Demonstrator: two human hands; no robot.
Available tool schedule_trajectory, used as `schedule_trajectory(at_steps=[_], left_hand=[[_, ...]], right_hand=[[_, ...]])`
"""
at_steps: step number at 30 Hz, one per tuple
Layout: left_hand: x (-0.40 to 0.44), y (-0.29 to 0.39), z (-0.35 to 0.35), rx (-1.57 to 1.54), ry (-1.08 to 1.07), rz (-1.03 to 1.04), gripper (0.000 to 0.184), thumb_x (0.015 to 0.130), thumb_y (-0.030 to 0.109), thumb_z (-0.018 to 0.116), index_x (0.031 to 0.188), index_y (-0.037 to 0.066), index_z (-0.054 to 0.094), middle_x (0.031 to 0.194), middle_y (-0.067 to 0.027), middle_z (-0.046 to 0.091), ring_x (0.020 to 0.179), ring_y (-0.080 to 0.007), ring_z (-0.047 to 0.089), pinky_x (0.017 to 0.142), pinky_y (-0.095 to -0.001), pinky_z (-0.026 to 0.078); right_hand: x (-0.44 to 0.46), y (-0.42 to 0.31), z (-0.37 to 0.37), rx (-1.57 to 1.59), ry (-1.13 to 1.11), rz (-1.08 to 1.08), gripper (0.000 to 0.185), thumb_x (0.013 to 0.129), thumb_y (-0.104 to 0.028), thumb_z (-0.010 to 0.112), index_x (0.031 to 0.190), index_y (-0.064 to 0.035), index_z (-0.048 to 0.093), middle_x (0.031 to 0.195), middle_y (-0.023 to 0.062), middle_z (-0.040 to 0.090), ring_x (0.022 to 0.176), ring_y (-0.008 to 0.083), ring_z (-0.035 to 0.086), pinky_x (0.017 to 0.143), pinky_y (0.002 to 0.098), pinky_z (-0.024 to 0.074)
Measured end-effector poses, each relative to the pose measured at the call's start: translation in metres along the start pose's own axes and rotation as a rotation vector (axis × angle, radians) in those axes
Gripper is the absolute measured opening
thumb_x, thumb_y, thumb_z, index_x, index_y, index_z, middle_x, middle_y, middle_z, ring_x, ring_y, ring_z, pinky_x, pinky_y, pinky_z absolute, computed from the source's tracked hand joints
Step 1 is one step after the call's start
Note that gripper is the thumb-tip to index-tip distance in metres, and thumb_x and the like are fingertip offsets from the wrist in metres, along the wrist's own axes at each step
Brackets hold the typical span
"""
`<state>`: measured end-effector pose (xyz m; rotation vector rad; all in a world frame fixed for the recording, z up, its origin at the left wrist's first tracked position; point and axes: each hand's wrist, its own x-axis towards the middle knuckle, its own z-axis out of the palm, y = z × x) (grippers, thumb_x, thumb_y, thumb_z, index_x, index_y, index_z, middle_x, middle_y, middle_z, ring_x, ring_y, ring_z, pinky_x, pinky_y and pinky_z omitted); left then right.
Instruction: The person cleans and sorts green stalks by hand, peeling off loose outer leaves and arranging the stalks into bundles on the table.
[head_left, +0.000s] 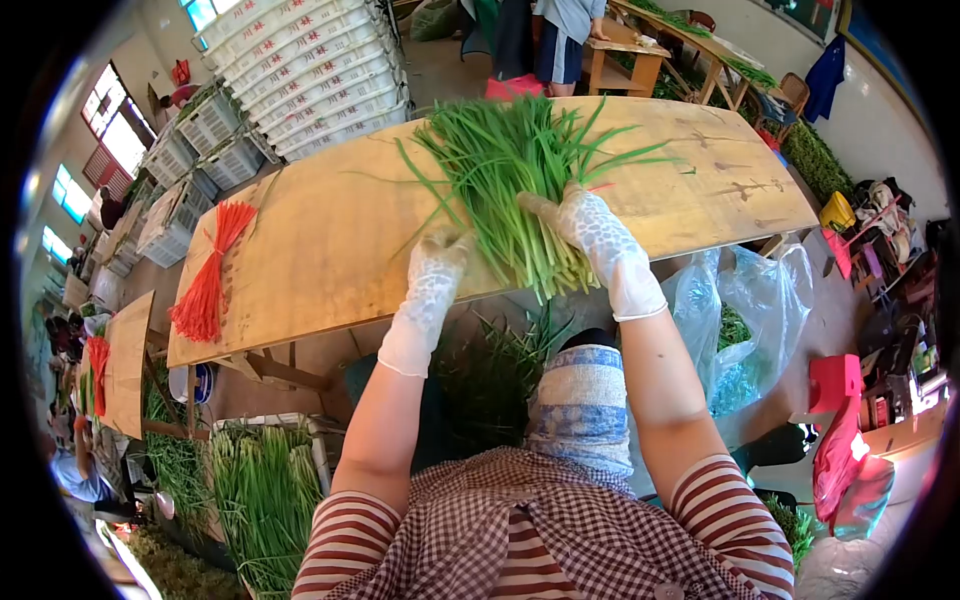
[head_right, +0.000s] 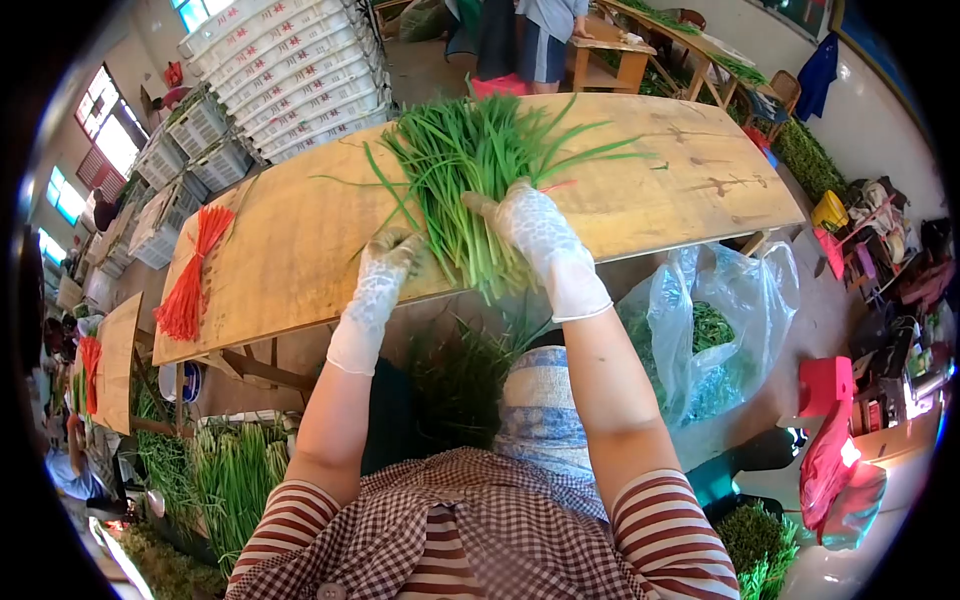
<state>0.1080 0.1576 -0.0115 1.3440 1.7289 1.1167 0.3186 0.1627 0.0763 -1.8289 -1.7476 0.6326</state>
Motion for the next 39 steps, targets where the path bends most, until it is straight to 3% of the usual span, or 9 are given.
schedule_trajectory(at_steps=[14, 19, 23, 29, 32, 33, 34, 35, 39], left_hand=[[-0.058, 0.046, 0.005, 0.259, -0.241, 0.137, 0.041, 0.083, 0.043, 0.060, 0.087, 0.003, 0.071, 0.081, -0.0214, 0.067, 0.084, -0.0369, 0.065, 0.078, -0.0443, 0.049], [-0.038, 0.042, 0.000, 0.392, -0.015, 0.156, 0.045, 0.084, 0.037, 0.062, 0.106, -0.002, 0.061, 0.091, -0.0232, 0.065, 0.091, -0.0379, 0.063, 0.081, -0.0429, 0.048], [-0.030, 0.027, 0.031, 0.214, 0.000, 0.392, 0.045, 0.079, 0.025, 0.064, 0.114, -0.002, 0.054, 0.106, -0.0240, 0.061, 0.104, -0.0367, 0.058, 0.089, -0.0398, 0.047], [0.011, 0.018, -0.005, 0.086, -0.280, 0.285, 0.057, 0.076, 0.030, 0.074, 0.120, 0.002, 0.053, 0.113, -0.0186, 0.059, 0.105, -0.0271, 0.058, 0.089, -0.0361, 0.048], [0.036, -0.008, -0.015, -0.061, 0.281, 0.223, 0.064, 0.079, 0.039, 0.070, 0.125, 0.000, 0.050, 0.120, -0.0226, 0.054, 0.113, -0.0350, 0.053, 0.097, -0.0404, 0.044], [0.046, -0.019, -0.021, -0.051, 0.397, 0.220, 0.063, 0.079, 0.039, 0.069, 0.125, 0.001, 0.050, 0.120, -0.0232, 0.054, 0.112, -0.0376, 0.053, 0.097, -0.0421, 0.044], [0.017, 0.006, -0.055, -0.067, 0.356, 0.055, 0.056, 0.079, 0.034, 0.069, 0.123, 0.005, 0.052, 0.119, -0.0226, 0.054, 0.111, -0.0366, 0.054, 0.092, -0.0419, 0.047], [0.014, -0.028, -0.057, 0.317, 0.442, 0.337, 0.054, 0.079, 0.031, 0.069, 0.123, 0.005, 0.052, 0.119, -0.0215, 0.054, 0.112, -0.0350, 0.054, 0.090, -0.0410, 0.048], [-0.117, -0.073, -0.136, 0.052, 0.536, 0.312, 0.054, 0.079, 0.021, 0.069, 0.127, 0.006, 0.050, 0.122, -0.0160, 0.055, 0.111, -0.0296, 0.055, 0.088, -0.0383, 0.050]], right_hand=[[-0.004, 0.040, -0.010, 0.050, 0.295, -0.043, 0.064, 0.088, -0.055, 0.050, 0.117, 0.0014, 0.059, 0.104, 0.0257, 0.065, 0.103, 0.0385, 0.061, 0.091, 0.0426, 0.0456], [0.015, 0.024, -0.012, 0.499, -0.128, 0.055, 0.086, 0.077, -0.057, 0.066, 0.131, 0.0060, 0.043, 0.117, 0.0289, 0.059, 0.109, 0.0376, 0.059, 0.093, 0.0402, 0.0459], [0.008, -0.004, 0.042, -0.189, -0.002, -0.204, 0.097, 0.070, -0.041, 0.076, 0.138, 0.0095, 0.030, 0.126, 0.0323, 0.051, 0.117, 0.0349, 0.054, 0.099, 0.0377, 0.0419], [0.003, 0.003, 0.027, 0.252, -0.272, -0.352, 0.056, 0.079, -0.015, 0.070, 0.129, -0.0008, 0.048, 0.114, 0.0133, 0.064, 0.098, 0.0242, 0.063, 0.086, 0.0361, 0.0488], [0.011, 0.018, 0.040, 0.488, -0.380, -0.290, 0.056, 0.081, -0.020, 0.070, 0.128, 0.0021, 0.048, 0.107, 0.0144, 0.066, 0.096, 0.0221, 0.062, 0.084, 0.0353, 0.0491], [0.001, 0.000, 0.029, 0.091, -0.260, -0.262, 0.059, 0.082, -0.024, 0.070, 0.129, 0.0045, 0.046, 0.110, 0.0168, 0.065, 0.098, 0.0239, 0.062, 0.085, 0.0359, 0.0486], [0.007, 0.002, 0.025, -0.100, -0.235, -0.208, 0.065, 0.081, -0.027, 0.071, 0.132, 0.0041, 0.044, 0.113, 0.0190, 0.064, 0.101, 0.0274, 0.062, 0.088, 0.0363, 0.0473], [-0.001, -0.007, 0.021, -0.176, -0.172, -0.217, 0.070, 0.080, -0.030, 0.072, 0.133, 0.0035, 0.043, 0.115, 0.0195, 0.064, 0.102, 0.0309, 0.062, 0.090, 0.0364, 0.0459], [-0.021, -0.035, 0.041, -0.236, 0.323, -0.550, 0.068, 0.082, -0.031, 0.071, 0.137, -0.0009, 0.043, 0.132, 0.0178, 0.053, 0.116, 0.0286, 0.054, 0.098, 0.0383, 0.0418]])
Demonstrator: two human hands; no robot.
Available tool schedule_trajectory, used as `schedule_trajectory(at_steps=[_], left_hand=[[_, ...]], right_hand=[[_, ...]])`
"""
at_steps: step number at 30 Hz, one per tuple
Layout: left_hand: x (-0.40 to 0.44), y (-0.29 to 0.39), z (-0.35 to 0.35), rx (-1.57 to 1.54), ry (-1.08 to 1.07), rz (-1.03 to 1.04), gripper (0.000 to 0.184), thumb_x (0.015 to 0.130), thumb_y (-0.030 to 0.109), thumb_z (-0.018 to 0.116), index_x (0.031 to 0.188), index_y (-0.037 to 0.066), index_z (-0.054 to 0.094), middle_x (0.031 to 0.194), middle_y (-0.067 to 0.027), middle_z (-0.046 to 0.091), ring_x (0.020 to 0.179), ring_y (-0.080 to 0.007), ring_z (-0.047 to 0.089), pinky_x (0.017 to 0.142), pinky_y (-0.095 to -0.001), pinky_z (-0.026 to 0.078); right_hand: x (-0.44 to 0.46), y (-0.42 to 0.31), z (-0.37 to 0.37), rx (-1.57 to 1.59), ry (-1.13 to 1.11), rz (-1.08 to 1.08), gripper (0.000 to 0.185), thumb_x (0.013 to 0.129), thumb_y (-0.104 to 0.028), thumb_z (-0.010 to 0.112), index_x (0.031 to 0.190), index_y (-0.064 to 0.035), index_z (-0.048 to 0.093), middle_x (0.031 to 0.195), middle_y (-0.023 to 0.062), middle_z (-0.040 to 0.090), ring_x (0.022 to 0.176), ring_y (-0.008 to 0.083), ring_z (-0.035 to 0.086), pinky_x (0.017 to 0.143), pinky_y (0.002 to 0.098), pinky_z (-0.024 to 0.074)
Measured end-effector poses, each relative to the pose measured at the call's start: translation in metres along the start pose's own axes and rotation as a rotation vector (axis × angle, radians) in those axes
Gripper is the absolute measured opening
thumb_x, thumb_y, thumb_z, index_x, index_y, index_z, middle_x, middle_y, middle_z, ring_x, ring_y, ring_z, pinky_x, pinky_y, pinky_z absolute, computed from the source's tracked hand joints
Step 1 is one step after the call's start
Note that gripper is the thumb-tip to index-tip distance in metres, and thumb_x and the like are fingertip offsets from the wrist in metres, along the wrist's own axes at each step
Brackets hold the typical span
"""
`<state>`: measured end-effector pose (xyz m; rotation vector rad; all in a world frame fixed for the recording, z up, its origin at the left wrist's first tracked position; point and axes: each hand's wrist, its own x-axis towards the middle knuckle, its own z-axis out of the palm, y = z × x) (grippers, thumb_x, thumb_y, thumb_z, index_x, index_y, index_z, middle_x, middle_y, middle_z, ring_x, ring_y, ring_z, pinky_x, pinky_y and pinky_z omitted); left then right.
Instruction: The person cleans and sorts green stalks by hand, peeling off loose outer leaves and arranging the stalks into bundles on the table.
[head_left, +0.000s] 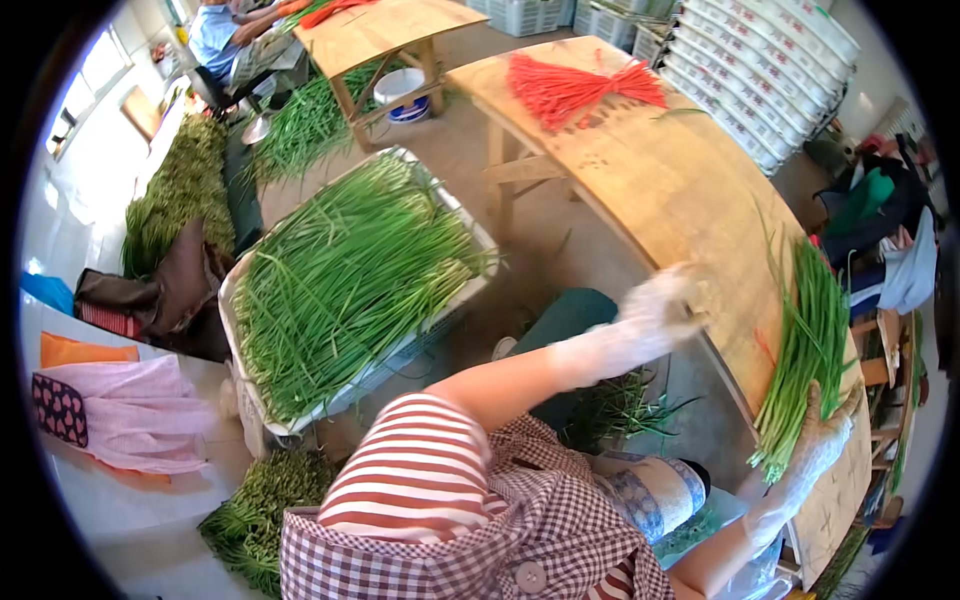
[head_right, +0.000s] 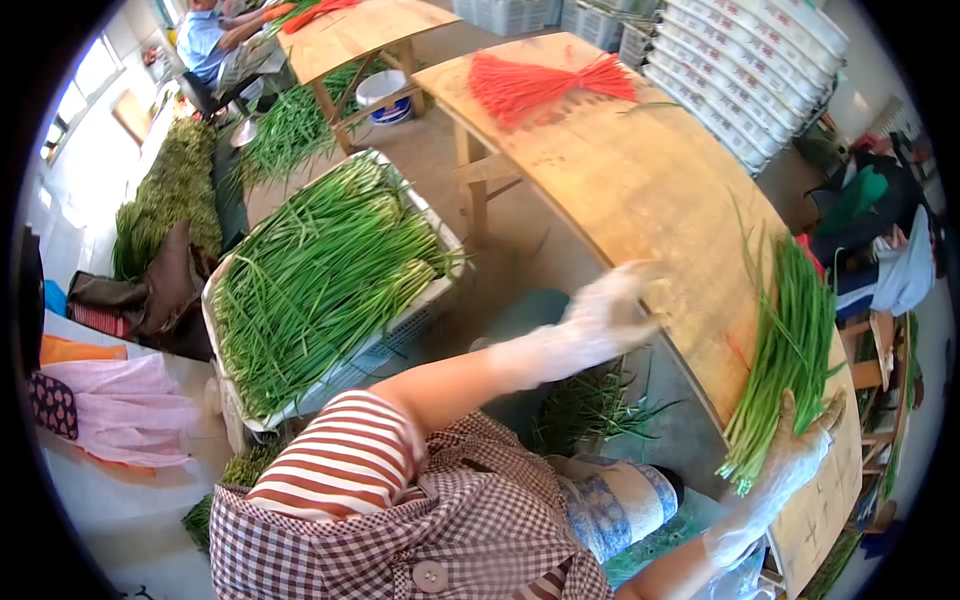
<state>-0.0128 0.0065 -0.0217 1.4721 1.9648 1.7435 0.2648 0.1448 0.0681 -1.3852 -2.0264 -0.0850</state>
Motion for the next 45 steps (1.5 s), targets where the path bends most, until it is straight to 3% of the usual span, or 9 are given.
schedule_trajectory(at_steps=[2, 4, 11, 18, 25, 30, 34, 40, 45], left_hand=[[-0.051, -0.042, -0.060, 0.223, 0.090, -0.005, 0.057, 0.076, 0.016, 0.072, 0.127, 0.006, 0.050, 0.122, -0.0153, 0.055, 0.110, -0.0294, 0.056, 0.093, -0.0376, 0.048], [-0.102, -0.079, -0.120, 0.382, 0.115, -0.195, 0.061, 0.072, 0.012, 0.073, 0.128, 0.003, 0.049, 0.123, -0.0174, 0.055, 0.111, -0.0325, 0.055, 0.095, -0.0382, 0.046], [-0.220, -0.171, -0.248, 1.071, -0.104, -0.607, 0.090, 0.062, 0.020, 0.078, 0.140, 0.003, 0.035, 0.138, -0.0158, 0.041, 0.127, -0.0326, 0.039, 0.105, -0.0472, 0.030], [-0.194, -0.184, -0.258, 1.127, -0.191, -0.667, 0.083, 0.059, 0.017, 0.080, 0.133, 0.004, 0.043, 0.118, -0.0125, 0.053, 0.102, -0.0300, 0.055, 0.090, -0.0437, 0.045], [-0.195, -0.198, -0.286, 0.641, -0.028, -0.676, 0.057, 0.059, 0.011, 0.075, 0.113, 0.002, 0.061, 0.104, -0.0170, 0.064, 0.097, -0.0325, 0.062, 0.084, -0.0378, 0.051], [-0.204, -0.202, -0.330, -0.063, 0.163, -0.829, 0.053, 0.060, 0.002, 0.074, 0.112, 0.001, 0.063, 0.100, -0.0130, 0.068, 0.091, -0.0202, 0.065, 0.083, -0.0303, 0.051], [-0.205, -0.177, -0.311, 0.224, 0.228, -0.616, 0.052, 0.056, -0.002, 0.076, 0.107, 0.001, 0.064, 0.100, -0.0114, 0.066, 0.092, -0.0225, 0.064, 0.085, -0.0308, 0.051], [-0.195, -0.131, -0.289, 0.761, 0.032, -0.507, 0.106, 0.051, 0.028, 0.087, 0.141, 0.007, 0.035, 0.133, -0.0177, 0.043, 0.123, -0.0368, 0.040, 0.103, -0.0484, 0.031], [-0.187, -0.153, -0.287, 0.730, -0.002, -0.467, 0.101, 0.056, 0.029, 0.084, 0.142, 0.008, 0.035, 0.131, -0.0152, 0.047, 0.122, -0.0332, 0.042, 0.104, -0.0494, 0.026]], right_hand=[[-0.035, -0.085, 0.004, 0.527, 0.001, -0.153, 0.062, 0.085, -0.032, 0.069, 0.136, -0.0041, 0.047, 0.127, 0.0175, 0.056, 0.115, 0.0288, 0.054, 0.099, 0.0384, 0.0413], [-0.077, -0.151, 0.021, 0.506, -0.322, -0.078, 0.056, 0.082, -0.012, 0.071, 0.134, -0.0054, 0.050, 0.129, 0.0131, 0.056, 0.119, 0.0236, 0.050, 0.105, 0.0362, 0.0361], [-0.164, -0.255, 0.128, 0.794, -1.039, -0.365, 0.045, 0.079, -0.016, 0.073, 0.121, -0.0059, 0.060, 0.119, 0.0131, 0.062, 0.095, 0.0221, 0.063, 0.088, 0.0323, 0.0501], [-0.194, -0.300, 0.159, 0.717, -1.242, -0.534, 0.041, 0.083, -0.021, 0.070, 0.120, -0.0063, 0.061, 0.113, 0.0156, 0.064, 0.094, 0.0253, 0.067, 0.084, 0.0328, 0.0527], [-0.214, -0.318, 0.188, 0.692, -1.467, -0.279, 0.042, 0.083, -0.020, 0.070, 0.122, -0.0053, 0.060, 0.113, 0.0140, 0.065, 0.093, 0.0220, 0.066, 0.084, 0.0307, 0.0522], [-0.238, -0.325, 0.236, 0.926, -1.437, 0.020, 0.085, 0.073, -0.026, 0.081, 0.141, -0.0014, 0.036, 0.132, 0.0161, 0.052, 0.116, 0.0242, 0.054, 0.096, 0.0314, 0.0452], [-0.265, -0.368, 0.270, 0.877, -1.299, -0.107, 0.114, 0.063, -0.032, 0.087, 0.147, 0.0024, 0.018, 0.141, 0.0174, 0.042, 0.126, 0.0251, 0.045, 0.101, 0.0322, 0.0404], [-0.287, -0.412, 0.290, 1.567, -1.352, 0.740, 0.040, 0.079, -0.008, 0.075, 0.114, -0.0055, 0.056, 0.105, 0.0024, 0.062, 0.096, 0.0161, 0.059, 0.086, 0.0273, 0.0478], [-0.283, -0.405, 0.285, 1.791, -1.396, 0.829, 0.044, 0.078, -0.003, 0.074, 0.118, -0.0039, 0.056, 0.105, 0.0035, 0.062, 0.096, 0.0174, 0.059, 0.089, 0.0309, 0.0484]])
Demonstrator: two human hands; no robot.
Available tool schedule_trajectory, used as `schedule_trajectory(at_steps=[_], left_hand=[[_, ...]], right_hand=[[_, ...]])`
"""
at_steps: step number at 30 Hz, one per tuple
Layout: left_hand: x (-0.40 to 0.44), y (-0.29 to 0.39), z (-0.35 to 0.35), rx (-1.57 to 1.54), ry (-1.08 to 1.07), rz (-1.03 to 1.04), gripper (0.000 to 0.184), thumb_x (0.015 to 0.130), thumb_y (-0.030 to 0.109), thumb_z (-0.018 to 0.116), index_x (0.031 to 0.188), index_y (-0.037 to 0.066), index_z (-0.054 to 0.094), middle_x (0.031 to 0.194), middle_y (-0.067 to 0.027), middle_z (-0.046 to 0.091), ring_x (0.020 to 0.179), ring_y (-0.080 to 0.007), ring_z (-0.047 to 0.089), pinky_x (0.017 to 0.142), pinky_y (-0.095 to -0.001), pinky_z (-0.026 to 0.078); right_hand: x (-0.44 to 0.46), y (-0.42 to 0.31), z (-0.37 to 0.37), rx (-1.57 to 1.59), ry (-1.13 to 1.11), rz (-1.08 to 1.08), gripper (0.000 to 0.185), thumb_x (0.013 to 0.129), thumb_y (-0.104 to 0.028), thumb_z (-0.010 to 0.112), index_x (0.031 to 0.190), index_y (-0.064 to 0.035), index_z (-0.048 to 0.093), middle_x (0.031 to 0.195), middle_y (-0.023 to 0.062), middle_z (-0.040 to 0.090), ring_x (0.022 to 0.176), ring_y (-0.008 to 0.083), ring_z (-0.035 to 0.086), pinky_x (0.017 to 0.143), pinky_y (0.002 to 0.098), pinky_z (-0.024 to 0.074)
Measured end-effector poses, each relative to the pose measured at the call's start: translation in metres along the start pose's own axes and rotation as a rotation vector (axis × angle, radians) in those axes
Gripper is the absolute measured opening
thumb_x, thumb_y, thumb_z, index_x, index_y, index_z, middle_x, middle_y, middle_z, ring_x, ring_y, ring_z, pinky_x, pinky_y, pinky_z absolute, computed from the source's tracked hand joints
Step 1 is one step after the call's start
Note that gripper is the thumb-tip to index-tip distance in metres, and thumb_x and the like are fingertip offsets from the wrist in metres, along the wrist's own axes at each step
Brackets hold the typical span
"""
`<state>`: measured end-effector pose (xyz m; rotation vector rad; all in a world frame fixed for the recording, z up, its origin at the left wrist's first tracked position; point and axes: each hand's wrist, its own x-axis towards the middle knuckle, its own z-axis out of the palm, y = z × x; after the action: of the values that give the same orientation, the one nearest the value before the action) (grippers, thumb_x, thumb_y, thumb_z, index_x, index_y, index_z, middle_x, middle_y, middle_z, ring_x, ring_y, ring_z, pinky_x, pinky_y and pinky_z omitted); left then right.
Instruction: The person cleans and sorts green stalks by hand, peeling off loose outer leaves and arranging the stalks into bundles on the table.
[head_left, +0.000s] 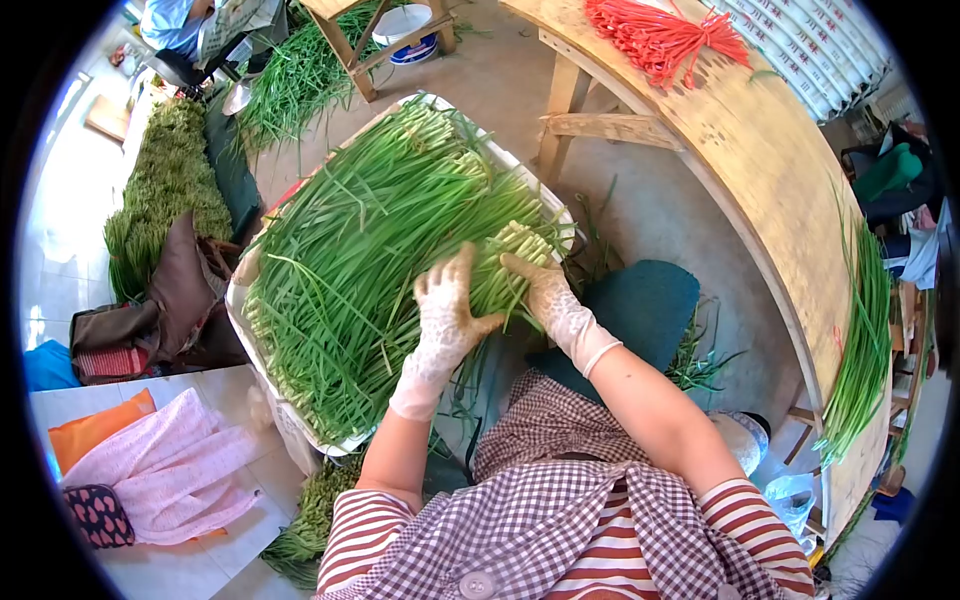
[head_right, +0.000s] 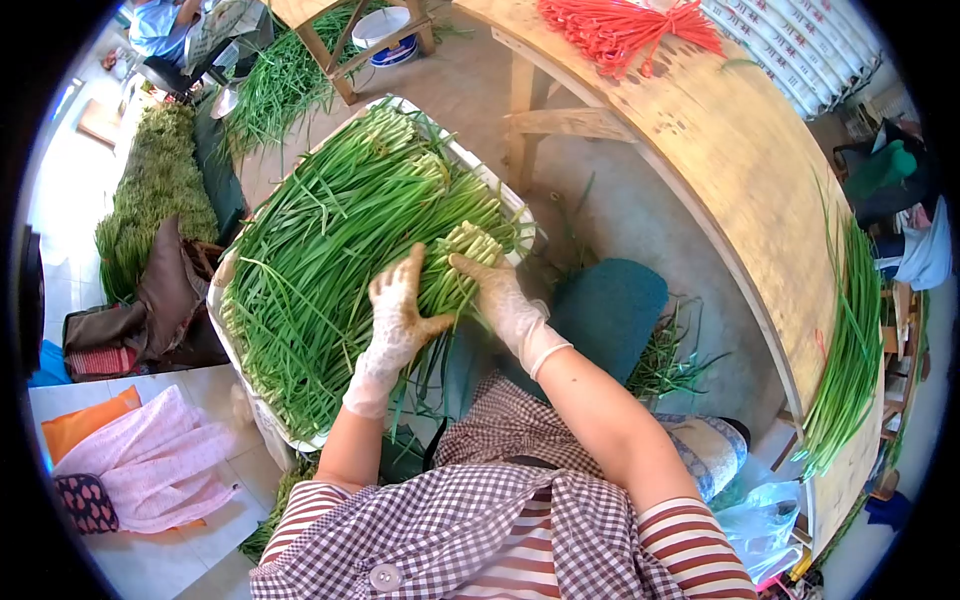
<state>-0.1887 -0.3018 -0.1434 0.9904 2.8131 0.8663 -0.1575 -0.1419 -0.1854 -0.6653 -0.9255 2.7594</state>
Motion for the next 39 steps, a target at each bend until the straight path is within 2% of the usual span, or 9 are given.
schedule_trajectory(at_steps=[5, 9, 12, 17, 19, 28, 31, 35, 39], left_hand=[[0.012, 0.017, -0.003, 0.017, -0.105, 0.207, 0.068, 0.066, 0.017, 0.078, 0.129, 0.011, 0.051, 0.113, -0.0097, 0.055, 0.108, -0.0258, 0.052, 0.097, -0.0420, 0.035], [0.039, -0.006, -0.023, -1.164, 0.047, -0.180, 0.033, 0.092, 0.010, 0.054, 0.124, 0.003, 0.056, 0.109, -0.0068, 0.062, 0.099, -0.0150, 0.056, 0.086, -0.0284, 0.044], [0.064, -0.035, -0.009, -0.517, 0.163, 0.039, 0.036, 0.095, 0.018, 0.053, 0.126, 0.000, 0.054, 0.118, -0.0111, 0.060, 0.102, -0.0185, 0.057, 0.090, -0.0300, 0.043], [0.078, -0.044, 0.002, -1.302, -0.419, 0.057, 0.070, 0.096, 0.056, 0.039, 0.139, 0.001, 0.039, 0.130, -0.0124, 0.054, 0.118, -0.0233, 0.051, 0.108, -0.0370, 0.032], [0.069, -0.083, 0.034, -1.086, -0.453, -0.229, 0.067, 0.095, 0.050, 0.048, 0.140, 0.002, 0.038, 0.135, -0.0094, 0.049, 0.122, -0.0209, 0.047, 0.110, -0.0357, 0.031], [0.042, -0.093, 0.011, -0.180, -0.861, 0.517, 0.049, 0.083, 0.028, 0.064, 0.126, 0.009, 0.052, 0.133, -0.0070, 0.051, 0.127, -0.0229, 0.044, 0.111, -0.0415, 0.031], [0.018, -0.089, -0.023, 0.219, -0.774, 0.645, 0.045, 0.077, 0.022, 0.070, 0.120, 0.012, 0.058, 0.131, -0.0055, 0.053, 0.128, -0.0248, 0.044, 0.111, -0.0440, 0.030], [-0.023, -0.100, -0.056, 0.205, -0.613, 0.508, 0.032, 0.070, 0.014, 0.070, 0.102, 0.016, 0.065, 0.124, -0.0027, 0.057, 0.131, -0.0257, 0.040, 0.111, -0.0474, 0.028], [-0.053, -0.114, -0.058, 0.227, -0.497, 0.467, 0.023, 0.073, 0.016, 0.068, 0.097, 0.016, 0.067, 0.119, -0.0030, 0.059, 0.127, -0.0252, 0.044, 0.110, -0.0477, 0.029]], right_hand=[[0.014, 0.012, -0.008, -0.047, 0.185, -0.073, 0.047, 0.077, 0.000, 0.075, 0.120, -0.0018, 0.056, 0.106, 0.0049, 0.062, 0.097, 0.0169, 0.059, 0.087, 0.0289, 0.0487], [0.010, 0.008, -0.001, -0.088, 0.062, -0.105, 0.045, 0.078, 0.004, 0.071, 0.120, -0.0007, 0.056, 0.105, 0.0062, 0.063, 0.095, 0.0154, 0.060, 0.086, 0.0264, 0.0502], [0.000, 0.002, 0.020, -0.175, -0.031, -0.177, 0.042, 0.078, 0.006, 0.070, 0.117, 0.0008, 0.056, 0.106, 0.0068, 0.063, 0.095, 0.0146, 0.061, 0.084, 0.0260, 0.0529], [-0.002, 0.010, 0.031, -0.280, -0.122, -0.243, 0.043, 0.074, 0.003, 0.076, 0.113, -0.0018, 0.058, 0.105, 0.0052, 0.064, 0.094, 0.0130, 0.061, 0.082, 0.0249, 0.0535], [0.002, 0.019, 0.030, -0.334, -0.150, -0.299, 0.043, 0.071, -0.003, 0.081, 0.109, -0.0038, 0.060, 0.102, 0.0033, 0.065, 0.093, 0.0116, 0.062, 0.083, 0.0247, 0.0529], [-0.012, -0.164, 0.152, -0.398, -0.525, -0.841, 0.008, 0.081, -0.016, 0.070, 0.084, -0.0110, 0.065, 0.080, 0.0011, 0.067, 0.068, 0.0114, 0.064, 0.056, 0.0253, 0.0504], [-0.042, -0.239, 0.167, -0.260, -0.397, -0.977, 0.026, 0.089, -0.022, 0.055, 0.109, -0.0056, 0.058, 0.098, 0.0101, 0.061, 0.096, 0.0207, 0.058, 0.089, 0.0348, 0.0450], [-0.087, -0.241, 0.190, -1.272, 0.090, -1.830, 0.030, 0.090, -0.028, 0.057, 0.109, -0.0054, 0.058, 0.093, 0.0094, 0.062, 0.088, 0.0196, 0.059, 0.083, 0.0339, 0.0470], [-0.107, -0.129, 0.125, -1.703, 0.214, -1.457, 0.036, 0.082, -0.023, 0.066, 0.110, -0.0035, 0.058, 0.099, 0.0110, 0.063, 0.093, 0.0208, 0.062, 0.079, 0.0355, 0.0509]])
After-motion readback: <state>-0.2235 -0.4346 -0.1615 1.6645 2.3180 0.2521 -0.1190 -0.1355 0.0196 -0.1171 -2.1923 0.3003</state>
